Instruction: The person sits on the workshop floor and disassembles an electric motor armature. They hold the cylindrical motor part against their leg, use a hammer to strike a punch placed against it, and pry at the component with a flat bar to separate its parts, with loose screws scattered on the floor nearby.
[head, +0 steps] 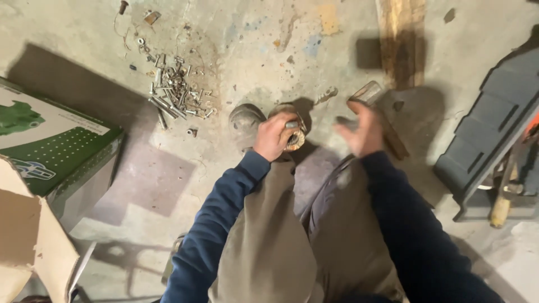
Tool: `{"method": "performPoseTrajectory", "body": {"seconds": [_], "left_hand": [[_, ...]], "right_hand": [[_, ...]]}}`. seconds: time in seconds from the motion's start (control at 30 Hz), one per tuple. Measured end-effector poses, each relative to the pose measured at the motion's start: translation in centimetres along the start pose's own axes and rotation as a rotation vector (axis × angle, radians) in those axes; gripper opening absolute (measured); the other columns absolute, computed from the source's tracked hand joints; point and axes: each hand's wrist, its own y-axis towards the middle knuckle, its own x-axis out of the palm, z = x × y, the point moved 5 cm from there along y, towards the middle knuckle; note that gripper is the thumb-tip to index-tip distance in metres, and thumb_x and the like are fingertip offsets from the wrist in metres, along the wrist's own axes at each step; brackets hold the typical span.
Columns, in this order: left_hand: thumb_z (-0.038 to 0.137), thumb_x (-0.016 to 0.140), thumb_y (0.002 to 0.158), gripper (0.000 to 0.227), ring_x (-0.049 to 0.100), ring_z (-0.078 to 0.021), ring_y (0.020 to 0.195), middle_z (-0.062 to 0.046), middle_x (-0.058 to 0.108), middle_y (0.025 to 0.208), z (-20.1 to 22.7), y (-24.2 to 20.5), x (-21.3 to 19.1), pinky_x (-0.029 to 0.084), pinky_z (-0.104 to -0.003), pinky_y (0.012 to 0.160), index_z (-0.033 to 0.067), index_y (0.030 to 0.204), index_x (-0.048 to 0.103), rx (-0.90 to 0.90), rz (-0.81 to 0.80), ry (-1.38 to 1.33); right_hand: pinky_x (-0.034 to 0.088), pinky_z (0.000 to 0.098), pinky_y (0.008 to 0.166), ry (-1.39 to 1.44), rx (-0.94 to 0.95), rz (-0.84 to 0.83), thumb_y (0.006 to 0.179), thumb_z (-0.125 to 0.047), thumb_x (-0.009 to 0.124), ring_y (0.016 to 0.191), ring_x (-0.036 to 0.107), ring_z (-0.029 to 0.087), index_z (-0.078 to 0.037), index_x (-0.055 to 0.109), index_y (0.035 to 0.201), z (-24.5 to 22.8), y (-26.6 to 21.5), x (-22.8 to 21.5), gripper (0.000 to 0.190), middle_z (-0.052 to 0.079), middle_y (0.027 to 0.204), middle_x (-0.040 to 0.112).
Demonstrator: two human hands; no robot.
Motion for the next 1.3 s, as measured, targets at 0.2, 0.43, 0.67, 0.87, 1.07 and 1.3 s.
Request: {"method": "performPoseTrajectory", "body": {"seconds": [0.2, 0.43, 0.67, 0.87, 1.07, 1.3], "left_hand": [[0.011, 0.069, 0.090, 0.027, 0.067, -0.0359, 0.111, -0.013, 0.068, 0.113, 1.5, -1.1, 1.2, 0.054, -0.043, 0.093, 0.0072, 0.116, 0.064, 0.217, -0.200, 0.118], [0.016, 0.071, 0.094, 0.024, 0.067, -0.0349, 0.106, -0.011, 0.068, 0.110, 1.0, -1.1, 2.1, 0.054, -0.043, 0.089, 0.0078, 0.115, 0.064, 0.192, -0.248, 0.139], [0.017, 0.074, 0.092, 0.026, 0.070, -0.0344, 0.103, -0.012, 0.071, 0.110, 0.3, -0.7, 2.9, 0.056, -0.043, 0.084, 0.0059, 0.112, 0.064, 0.204, -0.149, 0.182], [0.017, 0.077, 0.090, 0.027, 0.070, -0.0344, 0.105, -0.013, 0.071, 0.109, 0.0, -1.0, 2.9, 0.056, -0.043, 0.087, 0.0057, 0.112, 0.065, 0.238, -0.128, 0.196], [0.012, 0.073, 0.086, 0.030, 0.069, -0.0354, 0.105, -0.015, 0.070, 0.111, -1.5, -1.9, 3.6, 0.056, -0.043, 0.089, 0.0033, 0.113, 0.063, 0.281, -0.146, 0.197], [0.014, 0.073, 0.090, 0.025, 0.070, -0.0355, 0.103, -0.014, 0.071, 0.111, -0.9, -0.9, 3.4, 0.057, -0.044, 0.087, 0.0048, 0.112, 0.064, 0.218, -0.082, 0.152]], "right_hand": [[0.050, 0.0467, 0.098, -0.402, 0.100, 0.232, 0.080, -0.032, 0.089, 0.114, 0.060, 0.037, -0.005, 0.062, 0.126, 8.4, -3.7, -2.8, 0.060, 0.017, 0.119, 0.062], [0.048, 0.0533, 0.091, -0.655, 0.109, 0.266, 0.080, -0.041, 0.087, 0.110, 0.058, 0.046, 0.002, 0.061, 0.129, 14.3, -2.3, -6.1, 0.070, 0.026, 0.120, 0.062], [0.053, 0.0521, 0.089, -0.593, 0.233, -0.246, 0.083, -0.044, 0.080, 0.102, 0.065, 0.045, -0.008, 0.068, 0.119, 8.1, -2.8, -8.0, 0.052, 0.024, 0.109, 0.070], [0.055, 0.0446, 0.079, -0.195, -0.039, 0.093, 0.088, -0.030, 0.074, 0.093, 0.070, 0.039, -0.003, 0.055, 0.126, -14.9, -10.8, -9.3, 0.051, 0.018, 0.104, 0.071], [0.056, 0.0415, 0.064, -0.230, -0.024, -0.009, 0.090, -0.029, 0.076, 0.074, 0.072, 0.030, -0.006, 0.059, 0.123, -10.9, -11.0, -3.9, 0.043, 0.015, 0.084, 0.071], [0.053, 0.0376, 0.056, -0.254, 0.061, -0.006, 0.089, -0.028, 0.078, 0.063, 0.068, 0.022, -0.002, 0.056, 0.115, -16.9, -11.8, -10.7, 0.043, 0.015, 0.078, 0.070]]}}
